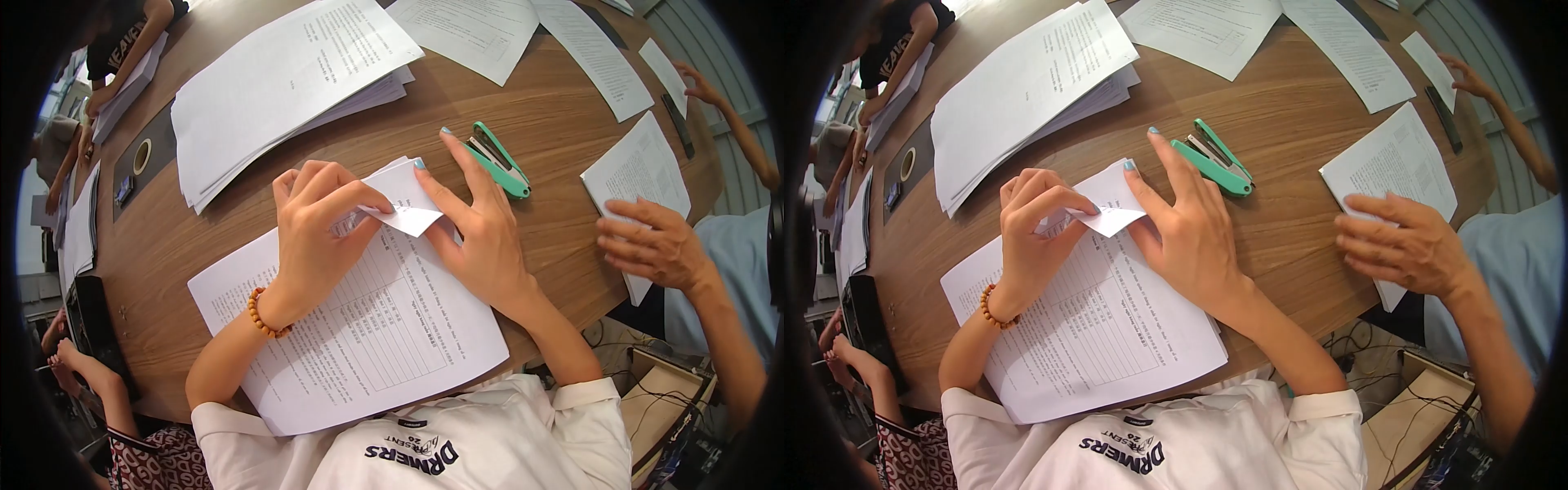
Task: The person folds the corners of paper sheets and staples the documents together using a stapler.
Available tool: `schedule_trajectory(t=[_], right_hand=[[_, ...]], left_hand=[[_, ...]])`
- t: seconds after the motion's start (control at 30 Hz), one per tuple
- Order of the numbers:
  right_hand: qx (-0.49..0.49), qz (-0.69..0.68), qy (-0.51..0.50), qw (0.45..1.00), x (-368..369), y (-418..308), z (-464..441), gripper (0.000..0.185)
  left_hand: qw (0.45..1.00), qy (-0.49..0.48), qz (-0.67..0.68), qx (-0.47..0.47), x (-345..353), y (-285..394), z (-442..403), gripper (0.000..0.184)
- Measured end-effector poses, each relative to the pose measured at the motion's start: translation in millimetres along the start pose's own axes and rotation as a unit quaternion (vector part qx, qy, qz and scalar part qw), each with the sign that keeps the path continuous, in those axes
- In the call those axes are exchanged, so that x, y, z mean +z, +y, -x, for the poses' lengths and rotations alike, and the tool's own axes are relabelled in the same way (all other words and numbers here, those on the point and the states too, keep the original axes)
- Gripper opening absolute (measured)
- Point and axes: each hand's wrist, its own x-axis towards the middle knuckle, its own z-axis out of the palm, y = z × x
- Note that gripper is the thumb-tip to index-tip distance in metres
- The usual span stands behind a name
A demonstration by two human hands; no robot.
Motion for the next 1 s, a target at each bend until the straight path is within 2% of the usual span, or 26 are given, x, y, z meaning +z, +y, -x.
schedule_trajectory(t=[0.1,0.23,0.57,0.67,0.73,0.83,0.9,1.0], right_hand=[[-0.002,-0.007,-0.007,1.000,-0.8,-0.6,-1.2,0.045],[-0.039,0.017,0.013,0.999,-1.0,-1.6,-2.1,0.037],[-0.075,0.081,0.080,0.991,1.9,-5.5,-0.5,0.032],[-0.088,0.078,0.084,0.990,3.8,-4.8,0.2,0.037],[-0.014,0.018,0.084,0.996,6.1,-5.4,-0.7,0.046],[0.001,0.001,0.030,1.000,2.3,-3.3,-0.6,0.054],[-0.003,0.013,0.022,1.000,1.7,-1.4,-0.8,0.053],[-0.010,0.026,0.001,1.000,0.4,-0.7,-2.0,0.052]], left_hand=[[0.999,0.035,0.010,0.012,0.5,3.5,-3.0,0.017],[1.000,0.011,0.010,-0.006,0.1,2.5,-1.8,0.018],[1.000,0.023,0.000,-0.002,0.0,4.4,-1.0,0.019],[0.999,0.028,0.028,-0.020,0.2,4.3,-2.1,0.021],[0.998,0.026,0.054,-0.038,0.5,5.6,-3.2,0.022],[0.992,0.020,0.098,-0.078,2.1,5.2,-2.5,0.024],[1.000,0.008,0.026,0.012,1.8,-1.0,-0.1,0.025],[1.000,0.013,0.012,0.026,-0.1,1.2,0.6,0.024]])
